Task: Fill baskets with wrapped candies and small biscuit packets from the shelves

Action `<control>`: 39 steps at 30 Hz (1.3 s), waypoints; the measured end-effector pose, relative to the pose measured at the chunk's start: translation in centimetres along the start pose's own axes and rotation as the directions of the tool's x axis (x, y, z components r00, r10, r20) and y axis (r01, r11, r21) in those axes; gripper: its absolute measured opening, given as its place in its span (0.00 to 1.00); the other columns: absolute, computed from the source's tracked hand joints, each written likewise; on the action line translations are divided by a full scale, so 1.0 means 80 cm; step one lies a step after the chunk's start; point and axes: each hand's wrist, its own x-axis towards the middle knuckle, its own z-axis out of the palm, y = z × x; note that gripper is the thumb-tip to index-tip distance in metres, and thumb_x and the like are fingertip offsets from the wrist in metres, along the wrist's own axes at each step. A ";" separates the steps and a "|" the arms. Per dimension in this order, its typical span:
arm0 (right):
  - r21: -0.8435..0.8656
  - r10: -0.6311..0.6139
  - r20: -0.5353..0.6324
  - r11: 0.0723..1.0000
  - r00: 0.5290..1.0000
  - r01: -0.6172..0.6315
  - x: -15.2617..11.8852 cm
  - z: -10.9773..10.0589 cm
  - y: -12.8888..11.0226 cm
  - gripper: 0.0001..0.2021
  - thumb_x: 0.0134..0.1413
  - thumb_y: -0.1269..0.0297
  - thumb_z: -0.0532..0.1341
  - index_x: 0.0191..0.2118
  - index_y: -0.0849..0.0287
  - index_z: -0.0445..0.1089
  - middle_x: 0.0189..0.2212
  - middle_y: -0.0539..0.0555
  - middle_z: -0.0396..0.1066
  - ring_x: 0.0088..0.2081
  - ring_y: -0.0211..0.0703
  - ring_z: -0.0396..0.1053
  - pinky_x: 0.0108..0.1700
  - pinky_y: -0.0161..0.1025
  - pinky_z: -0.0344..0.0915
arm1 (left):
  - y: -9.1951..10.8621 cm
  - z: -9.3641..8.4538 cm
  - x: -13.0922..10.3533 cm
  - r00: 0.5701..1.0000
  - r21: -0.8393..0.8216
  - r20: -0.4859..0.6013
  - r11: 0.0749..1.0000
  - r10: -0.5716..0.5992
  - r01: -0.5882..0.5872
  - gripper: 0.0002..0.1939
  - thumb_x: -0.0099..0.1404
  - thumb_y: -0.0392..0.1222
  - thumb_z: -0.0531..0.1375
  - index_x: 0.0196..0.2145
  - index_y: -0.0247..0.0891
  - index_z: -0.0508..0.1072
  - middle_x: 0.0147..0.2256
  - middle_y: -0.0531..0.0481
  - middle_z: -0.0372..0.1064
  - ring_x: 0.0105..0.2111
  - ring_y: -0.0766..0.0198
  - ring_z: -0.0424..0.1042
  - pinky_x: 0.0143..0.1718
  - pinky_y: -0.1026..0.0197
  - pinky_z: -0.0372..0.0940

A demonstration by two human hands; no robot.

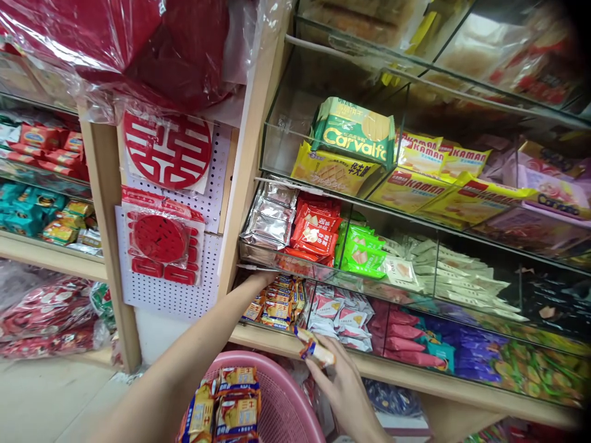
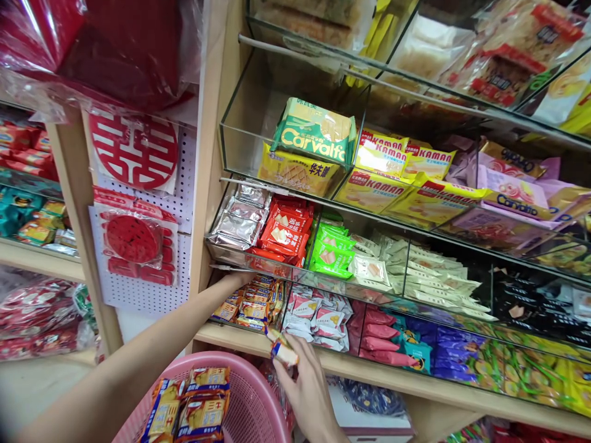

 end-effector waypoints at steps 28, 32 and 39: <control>0.451 0.078 0.826 0.504 0.559 -0.737 -0.007 -0.012 -0.061 0.25 0.37 0.64 0.68 0.46 0.58 0.64 0.38 0.54 0.71 0.35 0.38 0.70 0.30 0.30 0.68 | 0.062 -0.005 -0.289 0.895 -0.518 0.424 0.772 -0.142 0.368 0.22 0.52 0.56 0.59 0.36 0.34 0.70 0.30 0.51 0.68 0.27 0.66 0.66 0.21 0.69 0.61; 0.341 0.034 0.892 0.601 0.450 -0.723 -0.005 -0.009 -0.069 0.23 0.32 0.64 0.70 0.40 0.61 0.67 0.32 0.52 0.72 0.29 0.35 0.70 0.26 0.28 0.67 | 0.075 -0.005 -0.303 0.882 -0.536 0.452 0.748 -0.138 0.391 0.21 0.58 0.58 0.53 0.34 0.35 0.71 0.30 0.51 0.69 0.27 0.67 0.66 0.24 0.67 0.63; 0.279 0.097 0.873 0.705 0.479 -0.652 0.024 -0.002 -0.087 0.24 0.29 0.62 0.70 0.39 0.60 0.69 0.27 0.48 0.69 0.24 0.33 0.68 0.22 0.27 0.66 | 0.068 -0.013 -0.295 0.916 -0.566 0.396 0.770 -0.060 0.295 0.20 0.49 0.47 0.65 0.39 0.35 0.69 0.34 0.50 0.71 0.35 0.63 0.69 0.33 0.65 0.64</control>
